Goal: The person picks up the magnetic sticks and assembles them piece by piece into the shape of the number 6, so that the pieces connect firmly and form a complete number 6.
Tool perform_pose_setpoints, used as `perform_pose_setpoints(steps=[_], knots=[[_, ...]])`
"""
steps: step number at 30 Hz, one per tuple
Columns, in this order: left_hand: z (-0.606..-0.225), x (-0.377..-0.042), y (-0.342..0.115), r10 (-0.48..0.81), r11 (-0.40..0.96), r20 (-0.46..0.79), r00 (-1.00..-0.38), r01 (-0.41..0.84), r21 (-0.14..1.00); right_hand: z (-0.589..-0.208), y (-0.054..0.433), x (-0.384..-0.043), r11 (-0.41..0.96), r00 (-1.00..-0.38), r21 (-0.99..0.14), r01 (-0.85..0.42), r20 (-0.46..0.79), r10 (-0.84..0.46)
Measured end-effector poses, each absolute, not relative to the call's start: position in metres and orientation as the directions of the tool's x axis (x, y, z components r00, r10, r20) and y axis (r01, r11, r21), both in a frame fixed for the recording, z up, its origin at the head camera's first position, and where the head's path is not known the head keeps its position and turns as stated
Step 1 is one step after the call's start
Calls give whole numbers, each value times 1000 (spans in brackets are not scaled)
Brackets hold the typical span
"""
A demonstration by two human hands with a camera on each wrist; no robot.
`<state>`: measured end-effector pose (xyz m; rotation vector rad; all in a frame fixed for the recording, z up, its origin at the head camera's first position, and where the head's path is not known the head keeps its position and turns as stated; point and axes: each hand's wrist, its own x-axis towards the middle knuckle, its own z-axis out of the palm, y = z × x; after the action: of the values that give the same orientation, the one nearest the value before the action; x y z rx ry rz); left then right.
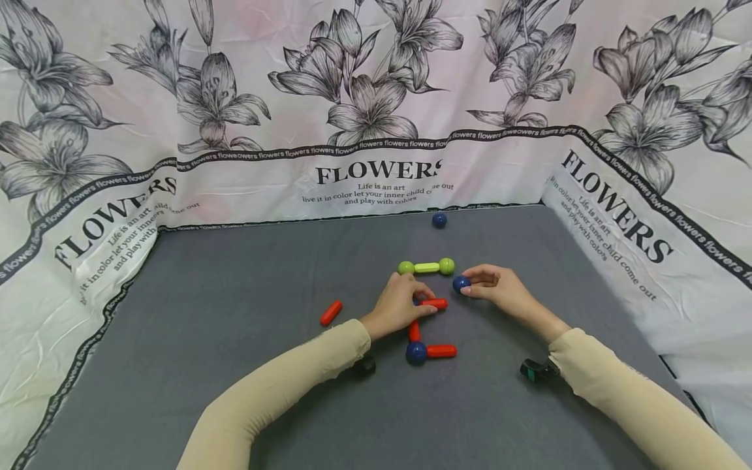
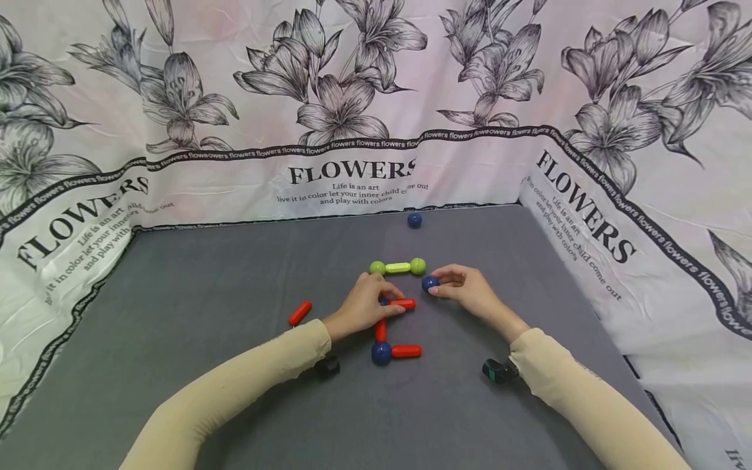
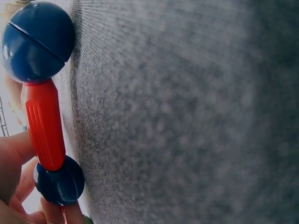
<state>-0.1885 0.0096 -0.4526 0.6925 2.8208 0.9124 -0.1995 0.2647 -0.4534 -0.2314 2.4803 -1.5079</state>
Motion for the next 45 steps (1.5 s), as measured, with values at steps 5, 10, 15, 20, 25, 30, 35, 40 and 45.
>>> perform_pose_setpoints(steps=[5,10,15,20,25,30,35,40,45], knots=[[-452,-188,9,446,721,42,-894,387,575,-458,265,-194,450,-957,-892,-28,-105,-269],[-451,-187,9,448,722,35,-893,385,574,-459,261,-189,458,-954,-888,-45,-98,-284],[-451,-187,9,453,721,39,-891,392,571,-460,258,-186,465,-951,-883,-68,-83,-297],[-452,-188,10,448,722,35,-894,384,576,-464,257,-184,482,-953,-872,-79,-76,-294],[-453,-188,11,443,725,26,-896,375,578,-465,256,-182,483,-953,-870,-96,-60,-297],[-453,-188,11,445,727,31,-895,381,572,-465,256,-181,474,-949,-874,-107,-52,-311],[-453,-187,10,452,718,47,-891,395,574,-468,255,-181,489,-949,-865,-118,-46,-311],[-454,-187,10,449,715,51,-892,393,577,-467,253,-180,498,-950,-858,-122,-45,-309],[-455,-188,10,443,724,50,-895,390,569,-466,253,-180,498,-949,-857,-130,-39,-313]])
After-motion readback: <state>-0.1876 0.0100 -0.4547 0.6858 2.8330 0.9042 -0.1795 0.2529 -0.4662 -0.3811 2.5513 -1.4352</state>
